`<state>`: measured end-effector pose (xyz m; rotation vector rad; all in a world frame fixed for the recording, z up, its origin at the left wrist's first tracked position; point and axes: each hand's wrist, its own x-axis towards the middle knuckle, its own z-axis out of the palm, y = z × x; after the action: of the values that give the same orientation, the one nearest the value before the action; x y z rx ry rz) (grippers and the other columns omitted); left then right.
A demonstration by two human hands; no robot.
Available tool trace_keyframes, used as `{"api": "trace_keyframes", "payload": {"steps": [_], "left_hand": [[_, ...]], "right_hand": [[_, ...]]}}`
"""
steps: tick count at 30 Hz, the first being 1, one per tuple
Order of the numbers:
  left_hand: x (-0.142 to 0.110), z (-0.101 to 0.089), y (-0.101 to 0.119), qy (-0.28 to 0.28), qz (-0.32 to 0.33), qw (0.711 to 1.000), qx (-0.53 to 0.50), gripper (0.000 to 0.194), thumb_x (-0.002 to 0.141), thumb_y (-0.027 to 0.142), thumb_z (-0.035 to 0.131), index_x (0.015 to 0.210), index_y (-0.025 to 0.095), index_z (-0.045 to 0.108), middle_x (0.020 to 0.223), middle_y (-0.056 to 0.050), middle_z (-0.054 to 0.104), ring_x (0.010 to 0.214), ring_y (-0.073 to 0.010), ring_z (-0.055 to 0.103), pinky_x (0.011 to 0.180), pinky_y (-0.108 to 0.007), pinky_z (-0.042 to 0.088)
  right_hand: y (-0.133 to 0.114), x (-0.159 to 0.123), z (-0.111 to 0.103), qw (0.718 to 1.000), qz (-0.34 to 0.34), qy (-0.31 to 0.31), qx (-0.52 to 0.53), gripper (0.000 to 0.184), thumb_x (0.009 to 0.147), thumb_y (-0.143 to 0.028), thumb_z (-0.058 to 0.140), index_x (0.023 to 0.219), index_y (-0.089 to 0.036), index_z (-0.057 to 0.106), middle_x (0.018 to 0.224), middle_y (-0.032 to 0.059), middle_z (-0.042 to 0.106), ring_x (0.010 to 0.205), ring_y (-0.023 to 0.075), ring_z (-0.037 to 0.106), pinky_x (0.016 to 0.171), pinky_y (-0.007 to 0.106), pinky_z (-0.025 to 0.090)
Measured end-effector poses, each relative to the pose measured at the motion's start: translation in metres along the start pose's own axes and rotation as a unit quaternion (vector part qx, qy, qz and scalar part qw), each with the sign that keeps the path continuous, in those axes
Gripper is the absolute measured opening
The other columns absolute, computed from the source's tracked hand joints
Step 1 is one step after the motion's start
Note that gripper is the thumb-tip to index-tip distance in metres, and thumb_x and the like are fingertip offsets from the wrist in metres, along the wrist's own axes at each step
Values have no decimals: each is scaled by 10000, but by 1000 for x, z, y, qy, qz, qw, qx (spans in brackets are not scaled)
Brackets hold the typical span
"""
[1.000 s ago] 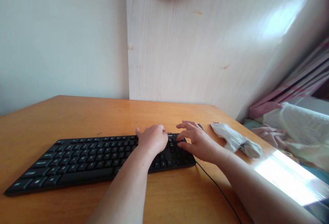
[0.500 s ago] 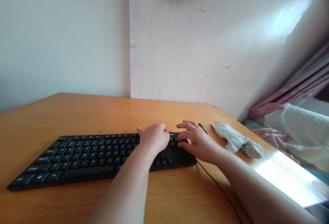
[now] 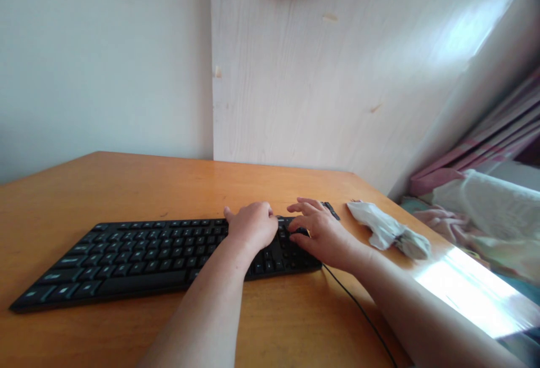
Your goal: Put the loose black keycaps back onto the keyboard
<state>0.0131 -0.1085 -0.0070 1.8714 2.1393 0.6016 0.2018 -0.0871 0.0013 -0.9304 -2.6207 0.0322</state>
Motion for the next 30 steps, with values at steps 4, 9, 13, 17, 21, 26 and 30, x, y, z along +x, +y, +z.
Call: {"api": "trace_keyframes", "payload": {"steps": [4, 9, 13, 17, 21, 26, 30], "left_hand": [[0, 0, 0, 4, 1, 1000, 0, 238, 858, 349, 453, 892, 296, 681, 1014, -41, 738, 1017, -286, 627, 1048, -718, 86], [-1, 0, 0, 3, 1, 1000, 1, 235, 857, 348, 451, 883, 292, 678, 1004, -49, 739, 1004, -281, 632, 1053, -715, 88], [-1, -1, 1, 0, 2, 1000, -1, 242, 851, 341, 446, 879, 283, 679, 1009, -57, 740, 988, -276, 633, 1051, -720, 88], [-1, -1, 1, 1, 3, 1000, 3, 242, 855, 342, 444, 880, 288, 679, 1004, -55, 741, 983, -273, 630, 1049, -721, 89], [-1, -1, 1, 5, 2, 1000, -1, 231, 856, 349, 456, 856, 288, 679, 975, -51, 743, 983, -285, 632, 1047, -719, 98], [-1, -1, 1, 8, 2, 1000, -2, 218, 849, 353, 470, 845, 281, 675, 956, -48, 743, 959, -275, 641, 1050, -713, 96], [-2, 0, 1, 11, 0, 1000, 4, 224, 855, 360, 465, 852, 282, 675, 973, -53, 742, 971, -279, 645, 1053, -706, 101]], "right_hand": [[-4, 0, 0, 1000, 5, -3, -14, 89, 820, -250, 649, 848, -251, 733, 1273, 59, 610, 1306, 323, 386, 1023, 567, 334], [-9, 1, -2, 1000, 7, -4, -29, 83, 825, -246, 641, 801, -242, 720, 1225, 47, 644, 1262, 316, 424, 998, 546, 344], [-11, 2, -4, 999, 11, -8, -37, 80, 821, -244, 647, 806, -247, 726, 1225, 44, 646, 1254, 318, 426, 982, 539, 348], [-12, 2, -5, 999, 14, -16, -46, 92, 821, -250, 645, 806, -254, 735, 1229, 48, 645, 1247, 331, 427, 959, 545, 346], [-13, 2, -5, 998, 14, -17, -66, 92, 821, -248, 642, 803, -254, 732, 1230, 33, 647, 1228, 325, 434, 947, 517, 345], [-13, 3, -4, 997, 12, -16, -79, 93, 825, -267, 636, 810, -255, 728, 1189, 34, 662, 1178, 310, 454, 932, 488, 336], [-15, 4, -5, 996, 13, -20, -84, 95, 824, -258, 630, 803, -255, 722, 1157, 35, 668, 1122, 290, 476, 899, 457, 344]]}}
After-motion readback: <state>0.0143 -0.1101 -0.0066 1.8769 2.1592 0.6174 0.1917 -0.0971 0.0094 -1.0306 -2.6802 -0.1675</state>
